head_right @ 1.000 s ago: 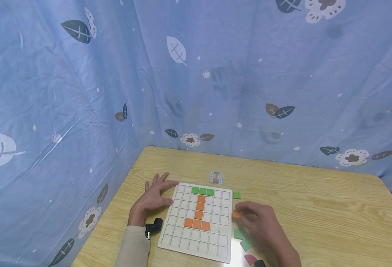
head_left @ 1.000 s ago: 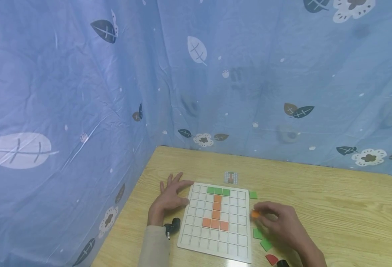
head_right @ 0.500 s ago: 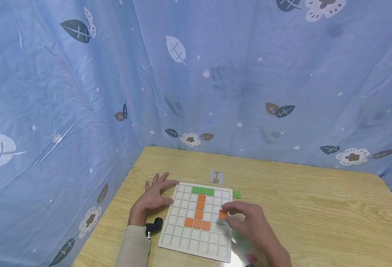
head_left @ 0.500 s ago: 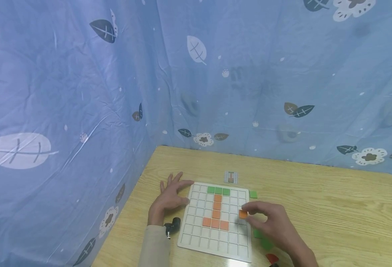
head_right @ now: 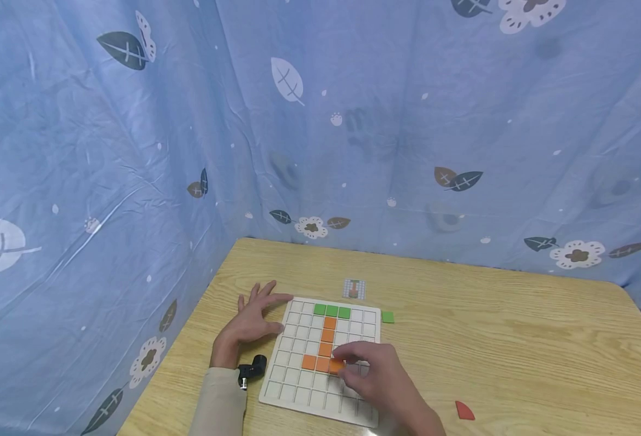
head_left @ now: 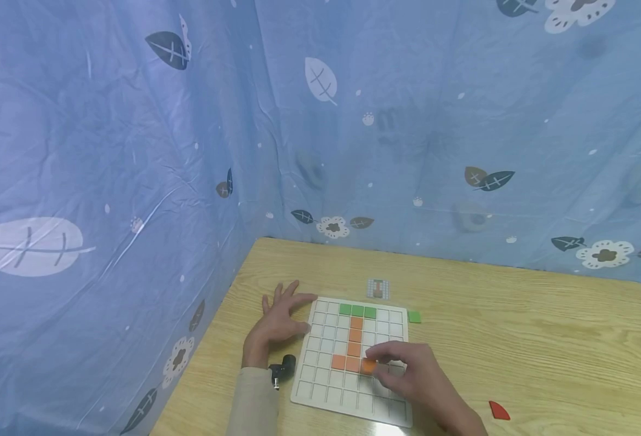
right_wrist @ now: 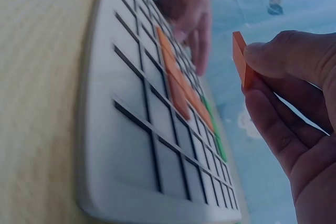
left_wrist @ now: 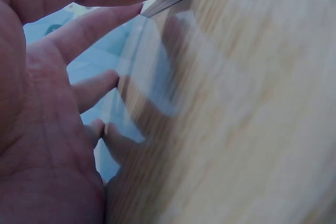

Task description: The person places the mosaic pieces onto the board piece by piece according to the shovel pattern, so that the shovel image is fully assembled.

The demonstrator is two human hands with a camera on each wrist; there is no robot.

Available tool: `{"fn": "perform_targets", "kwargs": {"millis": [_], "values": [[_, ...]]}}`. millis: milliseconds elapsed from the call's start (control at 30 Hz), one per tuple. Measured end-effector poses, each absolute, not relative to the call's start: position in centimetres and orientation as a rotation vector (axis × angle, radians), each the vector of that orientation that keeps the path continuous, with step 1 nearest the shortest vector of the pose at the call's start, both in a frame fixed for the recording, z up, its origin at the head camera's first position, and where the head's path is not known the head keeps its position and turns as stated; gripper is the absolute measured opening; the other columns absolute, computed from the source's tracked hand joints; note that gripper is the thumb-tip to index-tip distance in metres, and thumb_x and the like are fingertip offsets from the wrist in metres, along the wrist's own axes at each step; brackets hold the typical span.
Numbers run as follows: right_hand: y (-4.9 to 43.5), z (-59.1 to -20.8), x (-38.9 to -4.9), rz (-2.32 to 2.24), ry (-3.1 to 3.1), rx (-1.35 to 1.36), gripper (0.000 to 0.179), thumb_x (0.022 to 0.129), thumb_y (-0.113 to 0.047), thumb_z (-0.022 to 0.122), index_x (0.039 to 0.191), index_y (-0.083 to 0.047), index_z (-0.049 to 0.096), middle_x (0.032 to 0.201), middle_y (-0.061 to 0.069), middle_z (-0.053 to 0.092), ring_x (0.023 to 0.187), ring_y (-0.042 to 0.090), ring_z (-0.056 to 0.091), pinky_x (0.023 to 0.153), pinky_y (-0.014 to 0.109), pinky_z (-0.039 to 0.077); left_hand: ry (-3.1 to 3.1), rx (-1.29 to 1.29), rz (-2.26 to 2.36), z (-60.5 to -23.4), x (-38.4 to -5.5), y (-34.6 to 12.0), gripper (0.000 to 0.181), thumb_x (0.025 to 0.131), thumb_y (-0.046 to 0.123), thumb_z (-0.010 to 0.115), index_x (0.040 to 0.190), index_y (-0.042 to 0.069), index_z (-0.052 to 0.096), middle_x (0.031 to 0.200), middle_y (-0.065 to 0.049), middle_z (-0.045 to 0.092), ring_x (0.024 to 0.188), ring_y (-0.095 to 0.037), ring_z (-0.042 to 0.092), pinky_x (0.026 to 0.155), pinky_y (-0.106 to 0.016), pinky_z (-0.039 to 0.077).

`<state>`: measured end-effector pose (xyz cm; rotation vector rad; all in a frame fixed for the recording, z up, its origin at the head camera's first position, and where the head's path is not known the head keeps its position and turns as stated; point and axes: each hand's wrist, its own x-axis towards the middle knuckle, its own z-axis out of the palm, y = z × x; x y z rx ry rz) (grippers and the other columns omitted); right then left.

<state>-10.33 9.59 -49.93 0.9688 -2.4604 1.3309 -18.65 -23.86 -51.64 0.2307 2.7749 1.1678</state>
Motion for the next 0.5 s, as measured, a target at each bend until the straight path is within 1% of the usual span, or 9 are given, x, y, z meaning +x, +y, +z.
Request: {"fn": "perform_targets", "kwargs": {"millis": [100,200,333,500], "values": [[9.0,-50.4,-10.2,1.351,-2.421,1.021,0.036,0.082,0.004,0.087,0.108,-0.02,0.083,0.104,-0.012,0.083,0.09,0.006,0.077,0.079,0.03,0.066,2.772,0.224,1.158,-51.6,-18.7,-23.9,0.075,0.076,0.013,0.081,0.148,0.026,0.069,0.183,-0.016,0.021,0.17,-0.048,-0.007,0.127,-0.075,-0.021],[8.5,-50.9,-10.0,1.387,-2.395,1.062,0.036,0.082,0.004,0.087,0.109,-0.02,0.082,0.103,-0.011,0.083,0.086,0.007,0.075,0.077,0.03,0.065,2.774,0.234,1.164,-51.7,-18.7,-23.9,0.074,0.075,0.013,0.081,0.148,0.026,0.07,0.183,-0.017,0.022,0.17,-0.05,-0.006,0.127,-0.076,-0.02],[7.8,-51.6,-9.8,1.427,-2.373,1.089,0.035,0.082,0.004,0.088,0.109,-0.018,0.082,0.102,-0.009,0.083,0.086,0.004,0.074,0.08,0.024,0.064,2.778,0.244,1.169,-51.7,-18.6,-23.9,0.074,0.075,0.012,0.08,0.147,0.025,0.07,0.182,-0.018,0.023,0.169,-0.051,-0.005,0.127,-0.077,-0.02],[7.0,-52.4,-9.5,1.504,-2.305,1.138,0.027,0.087,0.004,0.085,0.107,-0.014,0.082,0.101,-0.002,0.084,0.089,0.003,0.076,0.082,0.016,0.062,2.778,0.243,1.17,-51.7,-18.6,-23.9,0.075,0.074,0.012,0.081,0.147,0.025,0.071,0.182,-0.018,0.023,0.17,-0.051,-0.005,0.127,-0.078,-0.02]]}}
